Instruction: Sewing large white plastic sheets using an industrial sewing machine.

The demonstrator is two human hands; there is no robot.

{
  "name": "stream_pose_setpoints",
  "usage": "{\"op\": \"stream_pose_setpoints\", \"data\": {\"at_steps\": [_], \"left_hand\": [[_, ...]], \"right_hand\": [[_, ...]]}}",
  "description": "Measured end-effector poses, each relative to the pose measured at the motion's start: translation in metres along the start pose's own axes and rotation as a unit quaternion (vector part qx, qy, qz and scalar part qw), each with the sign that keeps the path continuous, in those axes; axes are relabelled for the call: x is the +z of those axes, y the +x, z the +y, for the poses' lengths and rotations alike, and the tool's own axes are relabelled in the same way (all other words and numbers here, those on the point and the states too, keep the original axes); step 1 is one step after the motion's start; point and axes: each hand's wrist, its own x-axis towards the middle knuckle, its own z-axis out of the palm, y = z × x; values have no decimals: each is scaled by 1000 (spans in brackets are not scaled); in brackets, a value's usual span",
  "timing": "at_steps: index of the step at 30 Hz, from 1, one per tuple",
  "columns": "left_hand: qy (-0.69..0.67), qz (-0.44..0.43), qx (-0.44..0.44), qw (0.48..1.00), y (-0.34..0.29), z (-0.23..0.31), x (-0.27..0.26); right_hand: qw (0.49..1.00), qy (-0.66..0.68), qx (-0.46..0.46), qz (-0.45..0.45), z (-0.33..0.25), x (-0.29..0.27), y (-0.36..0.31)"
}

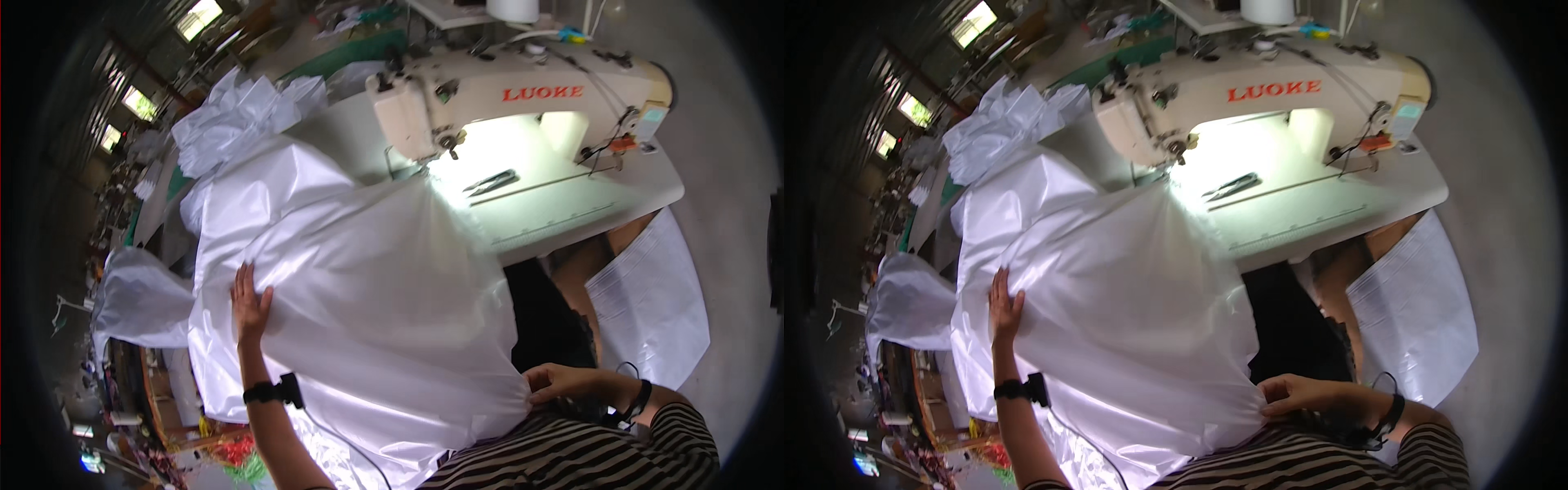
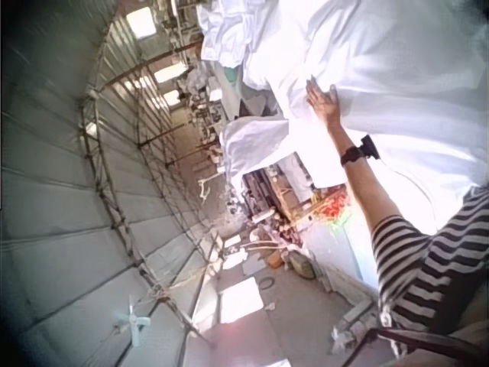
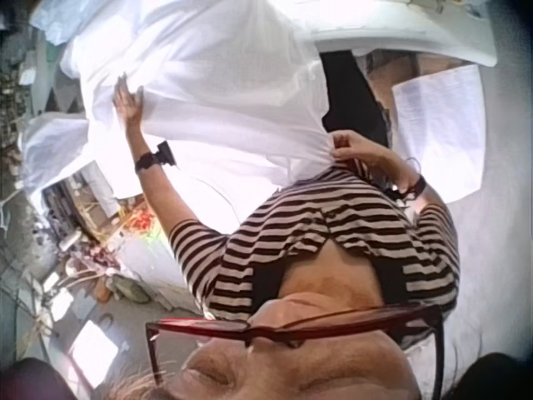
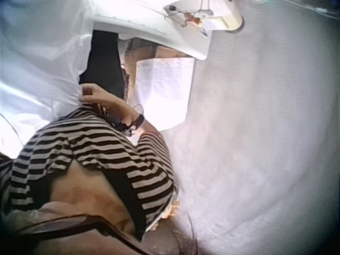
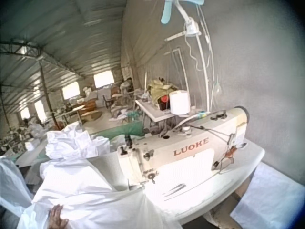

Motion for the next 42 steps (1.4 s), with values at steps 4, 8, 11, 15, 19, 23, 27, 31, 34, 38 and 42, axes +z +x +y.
{"op": "stream_pose_setpoints", "data": {"at_steps": [4,8,11,15,19,23,27,31,34,38,42], "left_hand": [[-21,9,11,1000,0,8,-1],[-66,-9,-13,998,-13,-5,-2],[-55,-34,-74,995,-20,-10,-15],[-296,-58,-168,938,-1,217,-87],[-313,-309,63,896,-57,372,-90],[-208,-184,92,956,-85,369,-38],[-143,-218,-12,965,-95,371,-43],[-175,-93,87,976,-83,380,-62],[-185,-191,97,959,-74,377,-72],[-280,-289,64,913,-71,388,-72],[-303,-310,-17,901,-85,387,-52]], "right_hand": [[996,15,-87,28,0,8,5],[979,94,-179,0,-9,10,32],[985,-89,-131,-71,-26,45,16],[867,-421,-263,46,-37,49,33],[718,-580,-377,79,-44,75,47],[613,-633,-442,166,-51,59,27],[725,-478,-294,398,-49,-8,25],[748,-460,-337,339,-50,15,33],[721,-454,-417,315,-62,33,28],[637,-539,-449,320,-63,31,36],[616,-556,-472,297,-55,25,36]]}}
